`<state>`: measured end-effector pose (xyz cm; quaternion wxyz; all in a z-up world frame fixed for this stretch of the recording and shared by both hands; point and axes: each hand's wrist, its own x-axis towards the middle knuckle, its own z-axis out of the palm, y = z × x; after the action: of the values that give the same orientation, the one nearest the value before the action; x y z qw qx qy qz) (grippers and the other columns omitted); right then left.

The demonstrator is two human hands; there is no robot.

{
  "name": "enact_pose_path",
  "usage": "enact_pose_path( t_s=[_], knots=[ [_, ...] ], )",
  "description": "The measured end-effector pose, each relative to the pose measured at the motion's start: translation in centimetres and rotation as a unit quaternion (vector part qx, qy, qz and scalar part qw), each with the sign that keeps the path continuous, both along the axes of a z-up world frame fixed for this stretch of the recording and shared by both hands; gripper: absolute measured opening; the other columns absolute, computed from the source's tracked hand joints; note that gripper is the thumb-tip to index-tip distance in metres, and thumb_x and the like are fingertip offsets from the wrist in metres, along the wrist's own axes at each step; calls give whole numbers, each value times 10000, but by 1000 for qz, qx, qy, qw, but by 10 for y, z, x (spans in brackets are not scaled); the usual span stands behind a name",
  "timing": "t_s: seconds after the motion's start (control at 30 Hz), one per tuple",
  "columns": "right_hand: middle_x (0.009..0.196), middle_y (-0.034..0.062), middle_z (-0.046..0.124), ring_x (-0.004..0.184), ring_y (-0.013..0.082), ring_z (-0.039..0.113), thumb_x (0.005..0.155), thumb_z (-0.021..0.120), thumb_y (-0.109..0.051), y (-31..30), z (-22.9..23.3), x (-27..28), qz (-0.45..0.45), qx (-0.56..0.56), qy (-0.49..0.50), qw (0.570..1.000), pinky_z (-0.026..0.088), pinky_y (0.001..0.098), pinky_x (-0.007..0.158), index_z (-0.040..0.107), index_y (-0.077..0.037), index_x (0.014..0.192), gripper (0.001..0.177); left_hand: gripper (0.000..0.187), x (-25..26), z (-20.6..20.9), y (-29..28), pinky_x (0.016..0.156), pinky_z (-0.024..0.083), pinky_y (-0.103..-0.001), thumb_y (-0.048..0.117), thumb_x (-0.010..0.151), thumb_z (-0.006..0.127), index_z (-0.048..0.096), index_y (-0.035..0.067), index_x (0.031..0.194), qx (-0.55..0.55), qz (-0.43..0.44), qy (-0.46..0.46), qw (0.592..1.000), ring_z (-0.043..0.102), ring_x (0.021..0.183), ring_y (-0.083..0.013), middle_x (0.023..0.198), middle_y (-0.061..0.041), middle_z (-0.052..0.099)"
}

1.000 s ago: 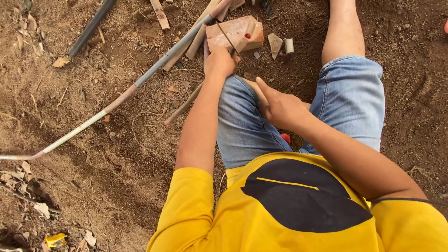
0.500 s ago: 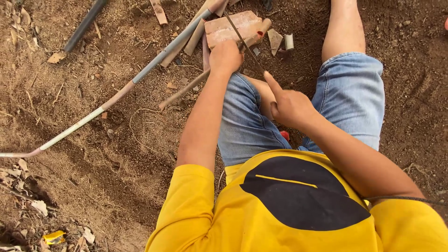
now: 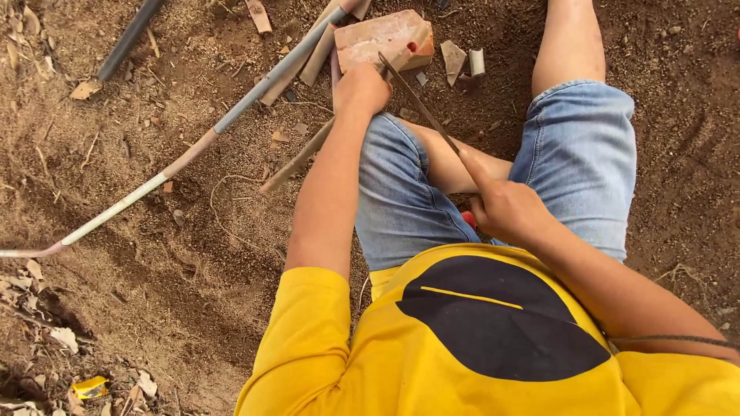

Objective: The person files the end of a PVC pipe segment with a metal file while sitting on the ground.

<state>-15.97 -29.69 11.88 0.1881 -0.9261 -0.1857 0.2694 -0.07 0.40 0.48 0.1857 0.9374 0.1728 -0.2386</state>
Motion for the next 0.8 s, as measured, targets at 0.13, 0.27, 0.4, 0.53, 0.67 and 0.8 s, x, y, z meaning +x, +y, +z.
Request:
enact_pose_path(
  t_s=[0.13, 0.27, 0.4, 0.53, 0.67, 0.8],
  knots=[
    [1477, 217, 649, 1138, 456, 685, 814, 630, -83, 26, -1, 30, 17, 94, -40, 995, 575, 511, 827, 395, -85, 1641, 860, 329, 0, 1, -3, 840, 591, -439, 304, 927, 694, 803, 82, 1144, 5, 5, 1, 1000, 779, 947, -328, 1079, -137, 808],
    [912, 273, 769, 734, 473, 732, 924, 589, -192, 59, -19, 63, 64, -20, -29, 997, 557, 550, 616, 221, -112, 1728, 888, 316, -4, -2, -3, 794, 606, -440, 295, 905, 702, 803, 58, 1088, 6, -7, -23, 1000, 781, 895, -345, 1036, -155, 809],
    [904, 288, 764, 751, 486, 731, 921, 573, -182, 60, -16, 62, 65, -16, -17, 998, 565, 561, 645, 210, -83, 1724, 887, 328, -3, -1, -4, 769, 602, -421, 304, 902, 708, 813, 54, 1087, -3, 2, -17, 1000, 786, 878, -337, 1045, -147, 811],
    [1275, 262, 724, 938, 485, 729, 842, 618, -126, 24, -4, 27, 37, 38, -5, 999, 572, 559, 713, 284, -87, 1699, 921, 433, 0, -11, 0, 849, 597, -403, 410, 916, 754, 786, 54, 1161, -3, -8, -10, 1000, 779, 943, -318, 1073, -143, 808],
    [769, 246, 755, 621, 482, 702, 886, 635, -166, -4, -9, -1, 7, 26, -12, 1000, 517, 571, 526, 330, -106, 1684, 856, 421, 1, -26, 0, 799, 606, -406, 403, 925, 765, 793, 37, 1130, 11, -29, -17, 999, 782, 880, -322, 1038, -148, 809],
    [1481, 249, 635, 1116, 462, 690, 837, 605, -85, 13, 3, 20, 24, 91, -38, 995, 583, 514, 803, 367, -66, 1650, 848, 369, 2, -6, -5, 723, 622, -403, 330, 920, 805, 785, 11, 1106, -4, -27, -1, 1000, 785, 793, -292, 969, -144, 803]
  ],
)
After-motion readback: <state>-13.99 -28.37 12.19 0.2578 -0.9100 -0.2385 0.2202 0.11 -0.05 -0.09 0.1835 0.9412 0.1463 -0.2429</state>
